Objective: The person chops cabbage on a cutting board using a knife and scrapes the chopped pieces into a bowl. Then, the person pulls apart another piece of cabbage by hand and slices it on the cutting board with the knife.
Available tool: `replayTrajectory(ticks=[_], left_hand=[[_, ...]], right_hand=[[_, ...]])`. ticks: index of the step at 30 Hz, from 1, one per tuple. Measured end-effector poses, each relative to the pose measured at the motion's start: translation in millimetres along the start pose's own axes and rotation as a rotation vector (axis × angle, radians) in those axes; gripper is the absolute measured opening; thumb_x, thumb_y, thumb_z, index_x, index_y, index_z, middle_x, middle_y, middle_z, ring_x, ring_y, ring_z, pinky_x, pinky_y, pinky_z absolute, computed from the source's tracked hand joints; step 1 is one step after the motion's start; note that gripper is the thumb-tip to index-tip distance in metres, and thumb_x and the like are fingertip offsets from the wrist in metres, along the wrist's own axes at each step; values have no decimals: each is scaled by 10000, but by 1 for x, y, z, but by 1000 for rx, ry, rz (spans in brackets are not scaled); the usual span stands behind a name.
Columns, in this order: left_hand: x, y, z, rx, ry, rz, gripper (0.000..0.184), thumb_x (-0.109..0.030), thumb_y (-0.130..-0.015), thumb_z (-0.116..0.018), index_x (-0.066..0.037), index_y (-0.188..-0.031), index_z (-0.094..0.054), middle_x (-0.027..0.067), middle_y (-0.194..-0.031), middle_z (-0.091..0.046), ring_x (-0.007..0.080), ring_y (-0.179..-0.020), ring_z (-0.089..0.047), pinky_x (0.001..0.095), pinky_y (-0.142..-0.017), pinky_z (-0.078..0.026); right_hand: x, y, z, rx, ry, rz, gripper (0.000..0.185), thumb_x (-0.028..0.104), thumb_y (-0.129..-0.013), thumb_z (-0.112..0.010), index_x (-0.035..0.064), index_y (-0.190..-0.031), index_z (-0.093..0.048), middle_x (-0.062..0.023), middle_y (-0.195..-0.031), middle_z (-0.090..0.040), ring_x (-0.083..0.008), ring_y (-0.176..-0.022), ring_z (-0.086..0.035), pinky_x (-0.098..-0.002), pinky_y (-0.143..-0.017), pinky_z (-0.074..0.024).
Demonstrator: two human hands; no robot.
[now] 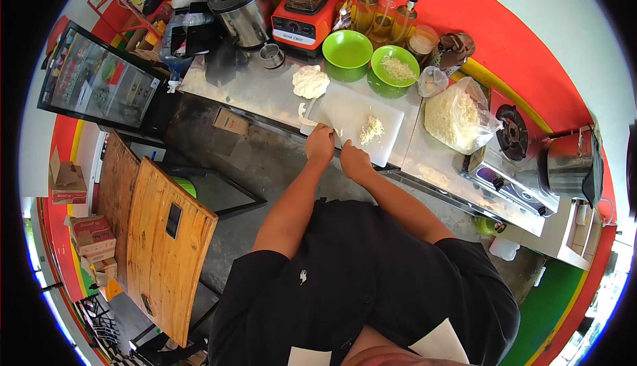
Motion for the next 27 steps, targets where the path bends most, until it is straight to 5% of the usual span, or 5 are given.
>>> replayTrajectory(ticks=[27], left_hand=[[-6, -5, 0, -35, -108, 98, 66, -132, -868, -685, -93, -890, -734, 88, -1004, -692, 332, -987, -654, 457, -829, -541]], right_hand=[[2, -5, 13, 50, -108, -21, 267, 72, -904, -586, -70, -1122, -525, -318, -1061, -693, -444, -1022, -701, -482, -884, -567]])
Point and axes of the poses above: each hand's wrist, its own y-axis away from the middle knuckle, its own z-axis out of the back of the hand, x = y × z, the point moved 1 cm from there along -y, towards the middle knuckle
